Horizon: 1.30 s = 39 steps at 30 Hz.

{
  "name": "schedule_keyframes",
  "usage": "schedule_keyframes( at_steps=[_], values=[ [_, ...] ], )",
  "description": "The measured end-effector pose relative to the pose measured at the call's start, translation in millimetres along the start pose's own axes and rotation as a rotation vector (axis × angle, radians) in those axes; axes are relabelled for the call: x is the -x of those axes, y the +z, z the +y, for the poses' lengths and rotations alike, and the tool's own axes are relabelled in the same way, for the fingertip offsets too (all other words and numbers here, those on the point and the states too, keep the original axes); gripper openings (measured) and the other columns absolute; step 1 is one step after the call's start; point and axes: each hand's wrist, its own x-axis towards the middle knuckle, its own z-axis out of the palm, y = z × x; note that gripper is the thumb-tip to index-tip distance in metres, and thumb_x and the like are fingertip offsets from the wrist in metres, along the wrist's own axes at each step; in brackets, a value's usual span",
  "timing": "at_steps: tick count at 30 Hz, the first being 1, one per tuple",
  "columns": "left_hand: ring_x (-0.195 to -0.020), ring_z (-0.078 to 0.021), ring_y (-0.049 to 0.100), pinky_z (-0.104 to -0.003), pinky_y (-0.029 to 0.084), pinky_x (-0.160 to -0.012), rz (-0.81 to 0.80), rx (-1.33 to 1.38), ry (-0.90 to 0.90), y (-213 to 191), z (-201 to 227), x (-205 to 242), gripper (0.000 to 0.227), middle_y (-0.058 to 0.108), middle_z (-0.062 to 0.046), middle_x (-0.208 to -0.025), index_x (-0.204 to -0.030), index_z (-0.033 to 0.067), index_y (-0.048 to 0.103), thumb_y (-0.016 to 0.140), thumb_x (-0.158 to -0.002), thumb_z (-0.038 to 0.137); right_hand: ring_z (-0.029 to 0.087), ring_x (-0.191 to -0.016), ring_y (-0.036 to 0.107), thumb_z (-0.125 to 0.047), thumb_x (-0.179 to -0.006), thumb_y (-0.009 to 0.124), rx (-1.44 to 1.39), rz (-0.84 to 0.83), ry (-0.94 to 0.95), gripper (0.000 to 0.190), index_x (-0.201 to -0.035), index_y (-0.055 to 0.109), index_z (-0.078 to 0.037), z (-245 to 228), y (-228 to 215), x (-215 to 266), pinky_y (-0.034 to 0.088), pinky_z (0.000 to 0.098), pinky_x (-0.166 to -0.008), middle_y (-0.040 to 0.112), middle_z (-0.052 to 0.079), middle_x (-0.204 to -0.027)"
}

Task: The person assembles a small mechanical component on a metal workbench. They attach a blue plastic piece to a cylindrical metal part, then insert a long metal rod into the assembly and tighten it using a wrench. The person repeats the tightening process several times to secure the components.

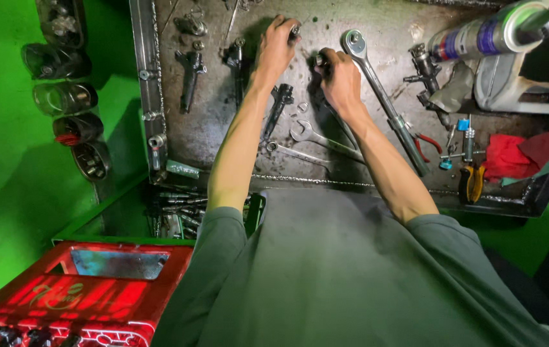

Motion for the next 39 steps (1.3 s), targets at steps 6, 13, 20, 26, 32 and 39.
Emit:
schedule_keyframes(
  at_steps=[6, 13, 20, 26, 32, 39],
  values=[
    [-0.143, -0.0443, 0.036, -0.074, 0.020, -0.117, -0.004, 0.172, -0.074, 18.0, -19.5, -31.5, 0.037, 0.054, -0.025, -0.145, -0.128, 0.0081, 0.066, 0.076, -0.092, 0.004, 0.034, -0.073, 0.073, 0.006, -0.094, 0.074, -0.106, 0.127, -0.223, 0.019, -0.113, 0.070, 0.005, 2.2, 12.4, -47.2, 0.064, 0.0432, -0.067, 0.077, 0.021, -0.093],
    [-0.129, -0.0389, 0.056, -0.056, 0.060, -0.097, 0.061, 0.167, -0.142, 31.5, -36.7, -31.0, 0.061, 0.061, -0.004, -0.147, -0.142, 0.0291, 0.053, 0.076, -0.091, 0.005, 0.041, -0.082, 0.077, 0.021, -0.086, 0.063, -0.179, 0.105, -0.240, 0.033, -0.116, 0.068, 0.009, -5.2, 20.5, -90.3, 0.070, 0.0447, -0.070, 0.075, 0.029, -0.104],
    [-0.071, -0.0151, 0.055, -0.029, 0.042, -0.064, 0.219, 0.200, -0.232, 7.8, 30.5, 107.6, 0.037, 0.074, -0.012, -0.114, -0.129, 0.0077, 0.060, 0.069, -0.093, 0.012, 0.033, -0.076, 0.065, 0.001, -0.090, 0.063, -0.288, 0.071, -0.088, 0.038, -0.127, 0.054, -0.001, -5.3, 16.1, -32.8, 0.051, 0.0442, -0.061, 0.072, 0.018, -0.097],
    [-0.142, -0.0436, 0.043, -0.057, 0.039, -0.120, 0.264, -0.120, -0.234, 41.9, 28.9, 193.0, 0.075, 0.039, -0.021, -0.156, -0.152, 0.0210, 0.039, 0.075, -0.086, 0.012, 0.041, -0.100, 0.059, -0.014, -0.086, 0.074, -0.025, -0.057, -0.101, 0.031, -0.113, 0.071, -0.001, -5.8, 15.5, 22.5, 0.049, 0.0542, -0.080, 0.067, 0.022, -0.111],
    [-0.136, -0.0553, 0.049, -0.067, 0.044, -0.107, 0.074, -0.054, -0.454, 36.5, 2.6, 196.4, 0.075, 0.050, -0.030, -0.147, -0.157, 0.0352, 0.036, 0.069, -0.094, 0.011, 0.028, -0.099, 0.059, -0.034, -0.075, 0.087, 0.156, -0.108, -0.176, 0.038, -0.105, 0.073, -0.016, -8.7, 24.4, 48.3, 0.045, 0.0461, -0.085, 0.064, 0.004, -0.101],
    [-0.131, -0.0493, 0.056, -0.062, 0.050, -0.101, 0.086, -0.075, -0.405, 27.4, 6.6, 174.7, 0.055, 0.056, -0.025, -0.143, -0.150, 0.0395, 0.045, 0.061, -0.100, 0.022, 0.034, -0.104, 0.065, -0.019, -0.066, 0.085, 0.203, -0.230, -0.203, 0.040, -0.104, 0.076, -0.013, 14.0, 51.5, 70.1, 0.053, 0.0446, -0.088, 0.066, 0.014, -0.116]
  ],
)
